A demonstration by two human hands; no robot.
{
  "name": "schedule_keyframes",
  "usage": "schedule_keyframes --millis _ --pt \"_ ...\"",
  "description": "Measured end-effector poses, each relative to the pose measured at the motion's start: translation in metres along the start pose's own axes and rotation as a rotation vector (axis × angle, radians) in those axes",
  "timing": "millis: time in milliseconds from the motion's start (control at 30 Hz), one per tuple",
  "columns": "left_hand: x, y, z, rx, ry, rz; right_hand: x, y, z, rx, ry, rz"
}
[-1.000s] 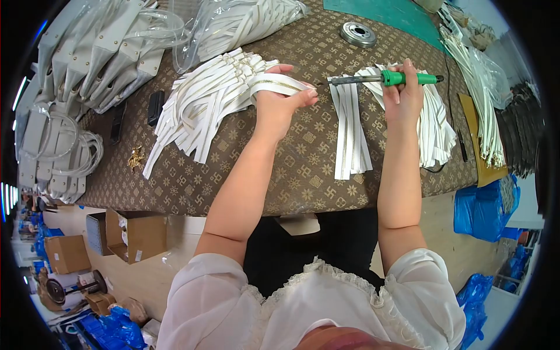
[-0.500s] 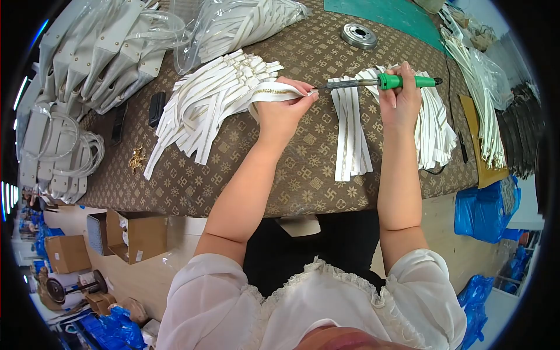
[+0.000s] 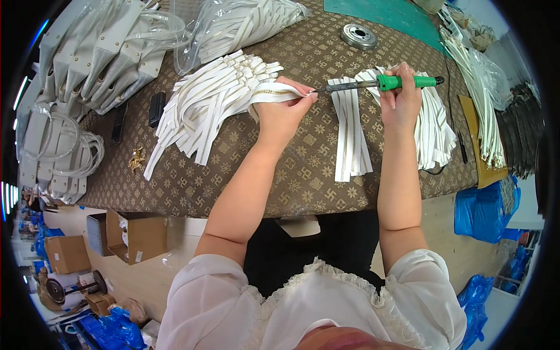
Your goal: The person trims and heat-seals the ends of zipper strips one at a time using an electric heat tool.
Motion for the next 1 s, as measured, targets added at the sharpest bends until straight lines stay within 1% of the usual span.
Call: schedule_keyframes --millis 100,367,667,733,800,900,967,1000 --pt "0.0 -0.003 0.001 0.052 -0.022 0.086 0.0 0.001 -0.001 0.019 0.001 0.004" --pt "0.0 0.002 0.0 0.036 0.002 0.004 -0.001 -0.001 -0.002 0.047 0.005 -0.015" --pt "0.001 0.005 0.002 0.069 0.031 -0.003 -0.001 0.0 -0.001 -0.037 0.007 0.011" --pt "0.001 0.008 0.006 0.128 0.015 0.06 0.001 0.0 0.002 -0.047 0.024 0.008" --pt "0.004 0.007 0.012 0.166 -0.005 0.084 0.006 0.004 0.009 0.054 0.016 -0.001" --pt "0.015 -0.004 0.032 0.168 -0.241 0.055 0.013 0.006 0.018 0.136 0.004 -0.011" --pt "0.029 -0.028 0.051 0.301 -0.388 -0.094 0.017 0.007 0.025 0.192 -0.043 -0.017" --pt "0.037 -0.04 0.063 0.271 -0.448 -0.182 0.018 0.009 0.026 0.197 -0.04 -0.012"
Point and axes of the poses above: each hand's wrist, its own x-axis towards the middle knuckle, its own z-axis out of the back of the hand, y = z × x, the point moved 2 cm from there along x, towards the middle knuckle, and after that the axes turned 11 degrees about -z, right-handed, at the moved point
